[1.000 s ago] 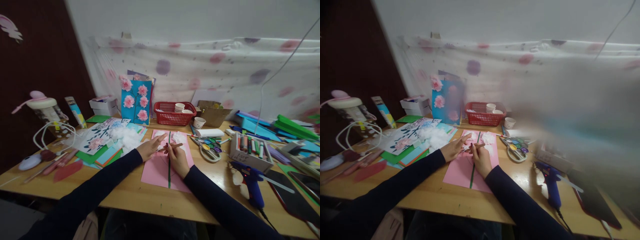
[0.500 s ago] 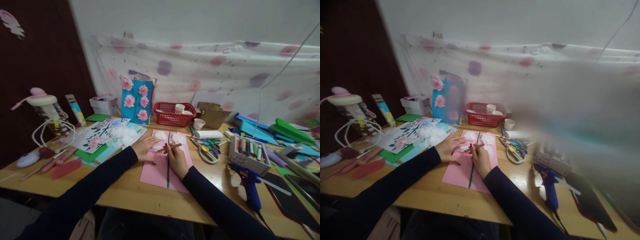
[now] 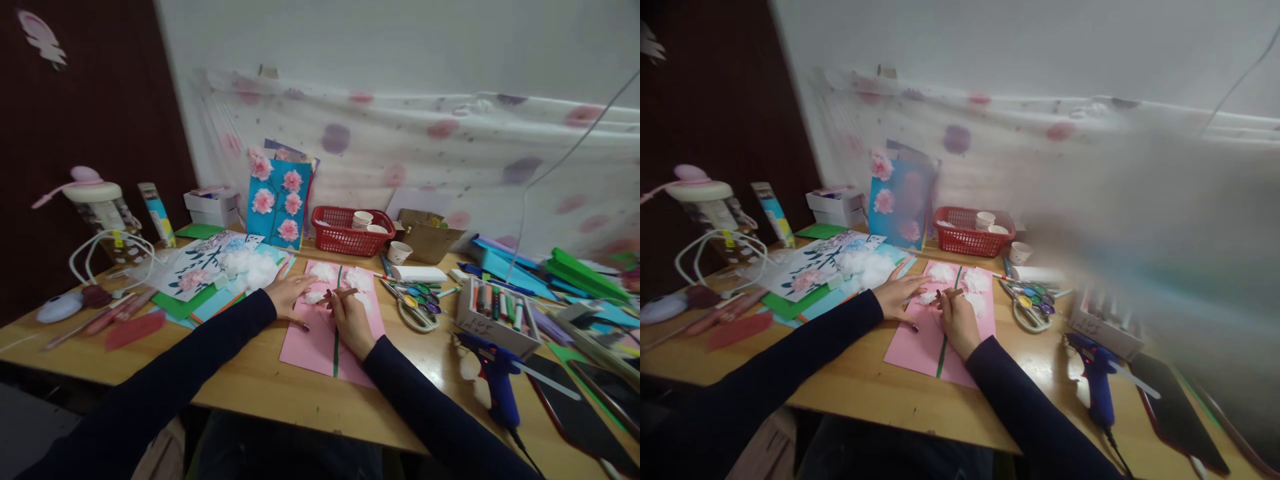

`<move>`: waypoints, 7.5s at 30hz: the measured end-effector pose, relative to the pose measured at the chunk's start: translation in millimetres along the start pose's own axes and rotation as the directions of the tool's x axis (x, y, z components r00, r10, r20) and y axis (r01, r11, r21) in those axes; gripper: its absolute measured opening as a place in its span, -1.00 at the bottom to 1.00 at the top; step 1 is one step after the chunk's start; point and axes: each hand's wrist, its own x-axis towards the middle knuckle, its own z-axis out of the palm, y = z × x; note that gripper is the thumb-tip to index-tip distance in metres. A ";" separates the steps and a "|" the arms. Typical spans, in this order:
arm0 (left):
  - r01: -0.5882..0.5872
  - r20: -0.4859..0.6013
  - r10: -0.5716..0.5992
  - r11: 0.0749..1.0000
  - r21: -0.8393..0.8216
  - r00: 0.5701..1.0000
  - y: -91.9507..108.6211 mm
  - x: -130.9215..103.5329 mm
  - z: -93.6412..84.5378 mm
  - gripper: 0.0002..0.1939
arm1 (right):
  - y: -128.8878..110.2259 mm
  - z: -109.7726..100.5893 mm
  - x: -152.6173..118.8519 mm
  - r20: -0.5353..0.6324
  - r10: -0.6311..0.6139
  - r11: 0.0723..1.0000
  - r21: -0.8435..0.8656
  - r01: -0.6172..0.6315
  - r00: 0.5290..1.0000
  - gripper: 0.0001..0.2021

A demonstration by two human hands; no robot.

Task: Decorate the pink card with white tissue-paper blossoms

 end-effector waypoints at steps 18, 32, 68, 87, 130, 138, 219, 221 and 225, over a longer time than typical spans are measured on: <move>0.322 -0.148 -0.314 0.946 0.040 0.938 -45.3 -15.2 -48.7 -0.85 | 7.8 -3.7 2.9 -0.217 0.276 0.847 0.515 -0.131 0.936 -0.59; 0.309 -0.091 -0.305 0.951 0.031 0.948 -57.2 -27.6 -57.3 -0.75 | 4.5 -3.9 2.4 -0.178 0.275 0.823 0.551 -0.135 0.945 -0.58; 0.321 0.066 -0.317 0.945 -0.068 0.946 -48.9 -25.2 -50.9 -0.90 | 4.5 -4.5 -0.8 -0.145 0.242 0.819 0.562 -0.121 0.959 -0.58; 0.111 0.035 -0.369 0.186 -0.976 0.929 15.0 1.1 -7.7 -0.47 | -7.1 -6.8 -8.0 -0.052 0.177 0.745 0.659 -0.099 0.983 -0.63; 0.145 0.102 -0.234 0.171 -0.975 0.967 19.3 -3.3 2.5 -0.41 | -9.9 -13.2 -3.5 -0.139 0.298 0.668 0.737 -0.102 0.945 -0.61; 0.176 0.125 -0.217 0.235 -0.956 0.968 26.9 -4.9 4.5 -0.46 | -9.5 -7.2 -9.6 -0.059 0.237 0.694 0.709 -0.127 0.970 -0.60; 0.316 -0.074 -0.381 0.848 -0.425 0.922 17.9 7.8 5.8 -0.84 | 2.5 -5.1 1.5 -0.032 -0.024 0.984 0.174 0.029 0.999 -0.65; 0.316 -0.074 -0.381 0.848 -0.424 0.922 17.8 8.0 5.9 -0.83 | 2.3 -5.2 1.2 -0.036 -0.015 0.982 0.190 0.021 0.999 -0.65; 0.305 -0.084 -0.371 0.854 -0.421 0.925 19.2 8.4 4.2 -0.84 | 2.0 -5.3 0.5 -0.039 0.026 0.980 0.198 -0.017 0.999 -0.63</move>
